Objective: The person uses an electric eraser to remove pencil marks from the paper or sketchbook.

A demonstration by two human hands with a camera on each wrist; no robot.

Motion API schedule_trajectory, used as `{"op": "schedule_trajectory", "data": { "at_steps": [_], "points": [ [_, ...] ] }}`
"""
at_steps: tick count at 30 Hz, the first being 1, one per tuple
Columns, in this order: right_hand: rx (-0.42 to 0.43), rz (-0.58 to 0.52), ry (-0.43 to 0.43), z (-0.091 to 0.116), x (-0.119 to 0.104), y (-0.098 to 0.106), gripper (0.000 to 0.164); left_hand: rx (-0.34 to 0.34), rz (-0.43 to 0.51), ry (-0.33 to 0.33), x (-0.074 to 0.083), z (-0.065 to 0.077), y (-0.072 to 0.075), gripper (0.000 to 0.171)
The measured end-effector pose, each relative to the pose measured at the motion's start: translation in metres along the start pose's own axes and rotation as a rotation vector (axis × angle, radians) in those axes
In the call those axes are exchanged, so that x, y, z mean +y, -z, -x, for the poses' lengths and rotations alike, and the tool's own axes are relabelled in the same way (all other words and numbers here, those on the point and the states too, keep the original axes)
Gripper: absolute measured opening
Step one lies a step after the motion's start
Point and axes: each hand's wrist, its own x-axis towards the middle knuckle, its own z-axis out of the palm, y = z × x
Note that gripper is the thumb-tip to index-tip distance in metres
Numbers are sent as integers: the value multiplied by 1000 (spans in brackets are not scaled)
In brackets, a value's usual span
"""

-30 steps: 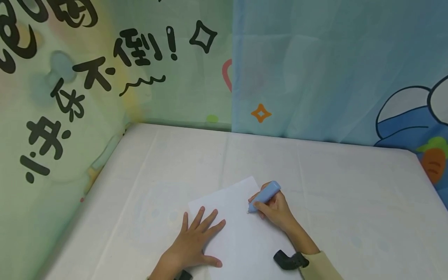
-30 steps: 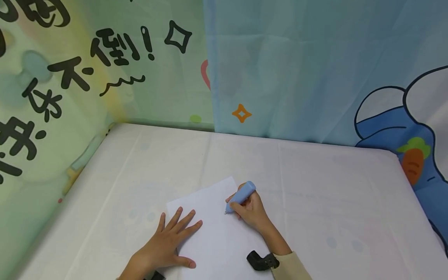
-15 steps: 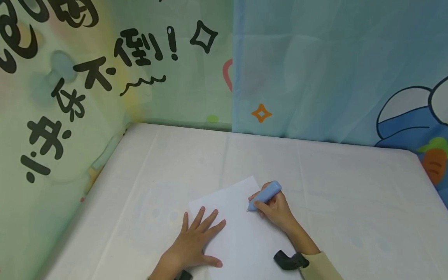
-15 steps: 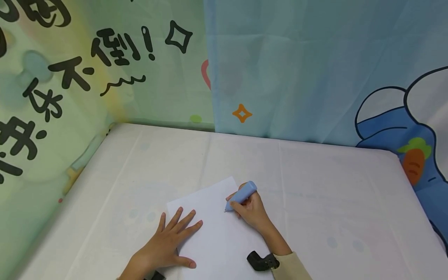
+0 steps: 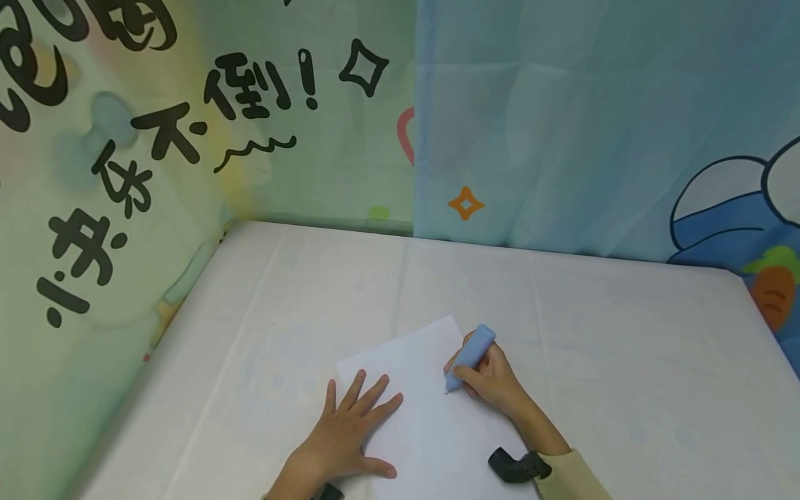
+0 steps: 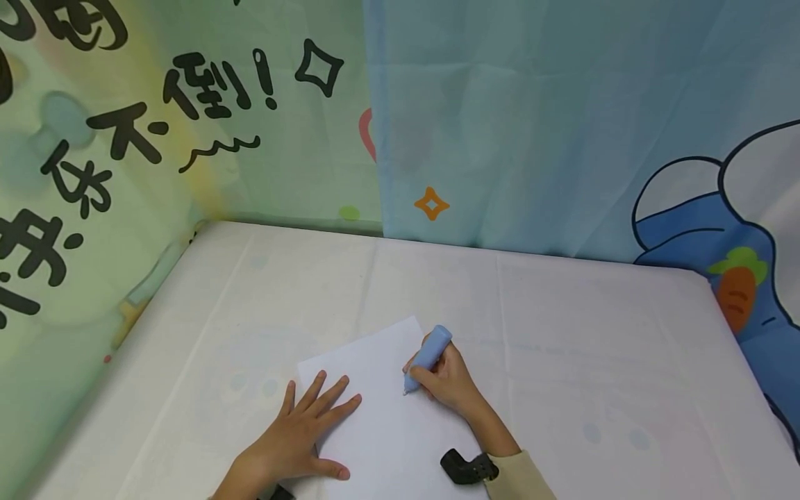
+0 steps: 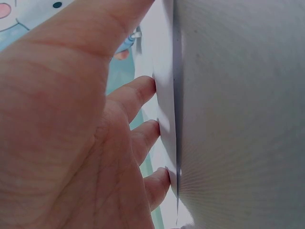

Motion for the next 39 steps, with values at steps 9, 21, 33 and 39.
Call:
{"op": "schedule_trajectory", "data": {
  "at_steps": [9, 21, 33, 39],
  "points": [
    [39, 37, 12, -1, 0, -1, 29, 5, 1, -4, 0, 0, 0, 98],
    [35, 42, -11, 2, 0, 1, 28, -15, -14, 14, 0, -3, -1, 98],
    [-20, 61, -156, 7, -11, 11, 22, -24, 18, -30, 0, -8, -1, 97],
    [-17, 249, -522, 8, -34, 30, 37, -78, 86, -61, 1, -11, 5, 89]
  ]
}}
